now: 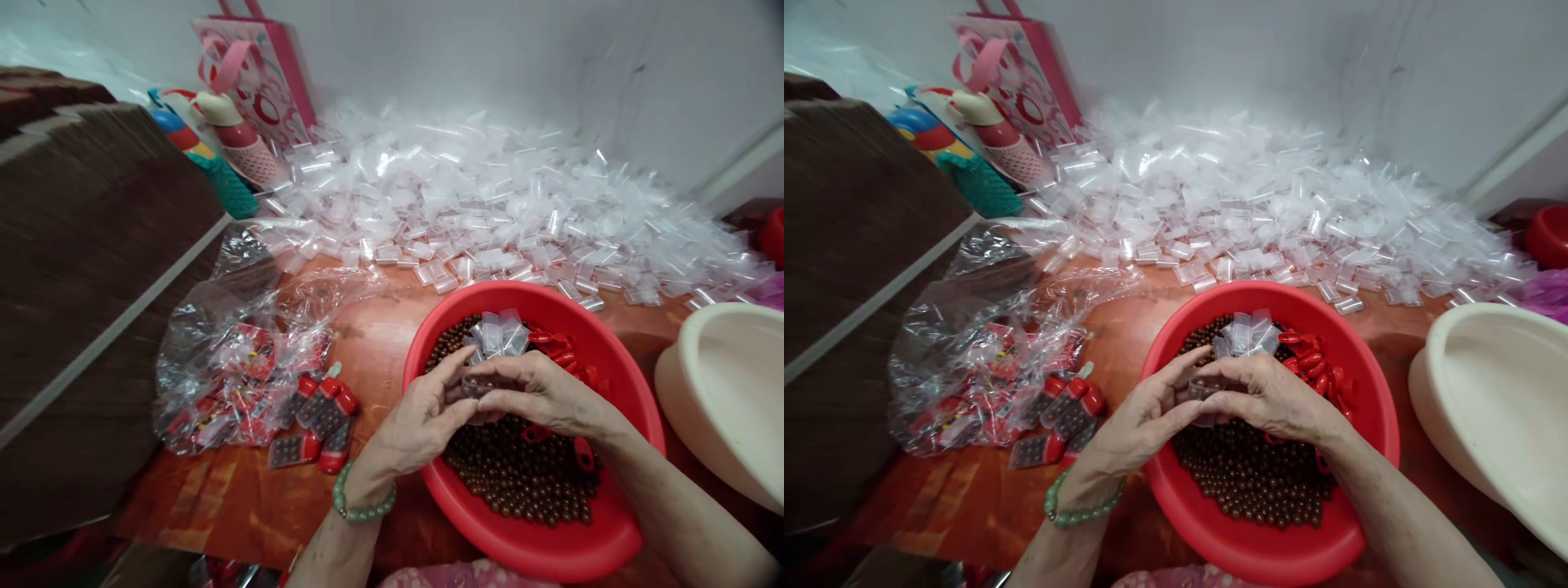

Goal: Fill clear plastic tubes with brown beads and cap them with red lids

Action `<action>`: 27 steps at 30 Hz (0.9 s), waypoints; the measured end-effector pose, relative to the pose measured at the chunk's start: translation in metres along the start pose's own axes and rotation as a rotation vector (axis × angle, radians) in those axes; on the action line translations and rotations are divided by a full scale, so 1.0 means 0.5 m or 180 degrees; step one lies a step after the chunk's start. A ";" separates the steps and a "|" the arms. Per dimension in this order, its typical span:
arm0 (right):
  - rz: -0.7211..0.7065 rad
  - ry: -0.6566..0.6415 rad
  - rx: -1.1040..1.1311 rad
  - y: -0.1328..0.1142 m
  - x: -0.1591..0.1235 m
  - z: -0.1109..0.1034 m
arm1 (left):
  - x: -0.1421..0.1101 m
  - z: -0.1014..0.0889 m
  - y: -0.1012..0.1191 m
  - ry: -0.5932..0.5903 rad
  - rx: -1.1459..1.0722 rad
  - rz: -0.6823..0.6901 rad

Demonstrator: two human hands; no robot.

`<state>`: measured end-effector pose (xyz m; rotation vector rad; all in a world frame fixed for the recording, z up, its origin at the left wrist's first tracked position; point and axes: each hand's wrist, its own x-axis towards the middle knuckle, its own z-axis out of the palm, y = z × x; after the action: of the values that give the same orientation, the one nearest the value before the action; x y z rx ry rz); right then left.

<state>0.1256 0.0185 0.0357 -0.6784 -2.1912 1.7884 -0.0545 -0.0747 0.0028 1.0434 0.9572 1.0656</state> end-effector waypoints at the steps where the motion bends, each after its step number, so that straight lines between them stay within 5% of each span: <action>1: -0.0102 0.0099 -0.0272 -0.002 -0.001 0.000 | 0.000 0.000 0.000 -0.0075 -0.0171 -0.0058; 6: -0.0397 0.0461 -0.0720 -0.006 -0.001 -0.005 | 0.005 0.006 0.009 -0.0042 -0.0543 -0.0105; 11: -0.0190 0.0840 -0.1730 -0.003 -0.033 -0.045 | -0.001 0.011 0.007 0.0477 -0.0365 0.0140; 16: 0.0346 0.0716 -0.2594 0.004 -0.100 -0.092 | -0.015 0.019 -0.014 0.0715 0.0695 0.0761; 20: 0.0641 0.0890 -0.2539 0.018 -0.139 -0.099 | -0.014 0.022 -0.016 0.0402 0.1665 0.1482; 24: 0.0917 0.0796 -0.2623 0.040 -0.164 -0.087 | -0.015 0.018 -0.013 0.0608 0.1652 0.1348; 27: 0.0915 0.0326 -0.2634 0.048 -0.178 -0.072 | -0.017 0.017 -0.012 0.0641 0.1849 0.1395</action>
<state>0.2238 0.0096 0.0305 -1.2550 -2.8394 0.8271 -0.0471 -0.0854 0.0000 1.7024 1.2777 1.3010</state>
